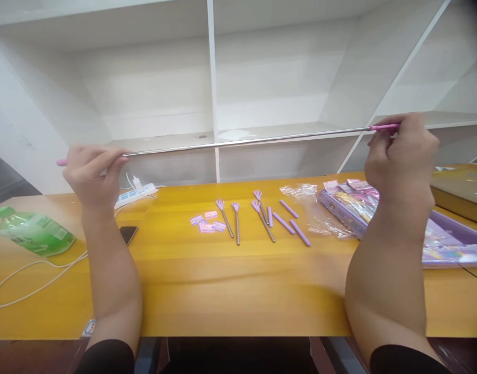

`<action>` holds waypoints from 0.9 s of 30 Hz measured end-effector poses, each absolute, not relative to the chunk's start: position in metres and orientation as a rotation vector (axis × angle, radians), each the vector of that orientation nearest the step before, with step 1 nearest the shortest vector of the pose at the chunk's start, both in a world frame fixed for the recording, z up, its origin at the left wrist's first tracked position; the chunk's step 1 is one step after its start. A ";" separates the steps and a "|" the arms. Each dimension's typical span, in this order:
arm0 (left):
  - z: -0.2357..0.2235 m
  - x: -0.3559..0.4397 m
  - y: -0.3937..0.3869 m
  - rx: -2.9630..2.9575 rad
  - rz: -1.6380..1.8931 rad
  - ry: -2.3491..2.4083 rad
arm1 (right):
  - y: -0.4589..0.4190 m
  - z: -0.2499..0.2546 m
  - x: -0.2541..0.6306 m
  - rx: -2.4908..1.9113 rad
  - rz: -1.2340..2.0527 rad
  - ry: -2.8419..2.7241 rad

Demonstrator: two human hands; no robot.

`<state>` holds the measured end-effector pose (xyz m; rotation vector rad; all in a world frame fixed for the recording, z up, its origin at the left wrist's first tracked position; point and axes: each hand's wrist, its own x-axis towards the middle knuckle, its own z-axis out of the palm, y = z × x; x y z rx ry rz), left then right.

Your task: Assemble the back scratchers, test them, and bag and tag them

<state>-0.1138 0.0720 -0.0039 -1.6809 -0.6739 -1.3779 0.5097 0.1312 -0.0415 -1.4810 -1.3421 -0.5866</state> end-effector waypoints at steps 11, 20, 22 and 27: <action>-0.001 -0.115 0.062 -1.684 -1.401 -0.696 | 0.131 -0.044 0.506 -1.402 -0.598 -1.348; -0.011 -0.059 0.070 -1.698 -1.393 -0.849 | 0.125 -0.043 0.475 -1.285 -0.645 -1.496; -0.015 -0.041 0.069 -1.715 -1.381 -0.945 | 0.123 -0.044 0.463 -1.307 -0.656 -1.542; -0.025 -0.012 0.066 -1.752 -1.392 -0.995 | 0.116 -0.047 0.438 -1.350 -0.642 -1.652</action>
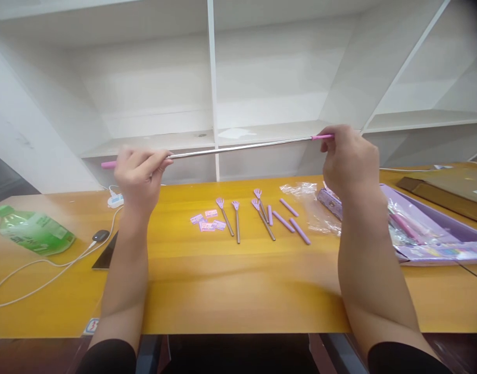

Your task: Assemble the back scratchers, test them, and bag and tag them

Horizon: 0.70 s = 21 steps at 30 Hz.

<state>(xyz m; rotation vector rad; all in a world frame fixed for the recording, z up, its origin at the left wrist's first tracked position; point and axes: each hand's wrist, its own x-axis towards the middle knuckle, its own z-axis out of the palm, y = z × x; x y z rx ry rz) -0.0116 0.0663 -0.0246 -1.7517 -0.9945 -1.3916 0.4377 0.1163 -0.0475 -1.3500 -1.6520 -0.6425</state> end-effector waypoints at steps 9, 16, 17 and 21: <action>-0.034 0.011 0.066 -1.757 -1.483 -0.932 | 0.099 -0.044 0.420 -1.312 -0.699 -1.656; -0.052 0.052 0.061 -1.749 -1.500 -0.929 | 0.072 -0.051 0.373 -1.234 -0.728 -1.751; -0.054 0.057 0.061 -1.732 -1.510 -0.907 | 0.069 -0.052 0.366 -1.235 -0.727 -1.749; -0.060 0.070 0.058 -1.687 -1.514 -0.868 | 0.063 -0.051 0.356 -1.271 -0.718 -1.706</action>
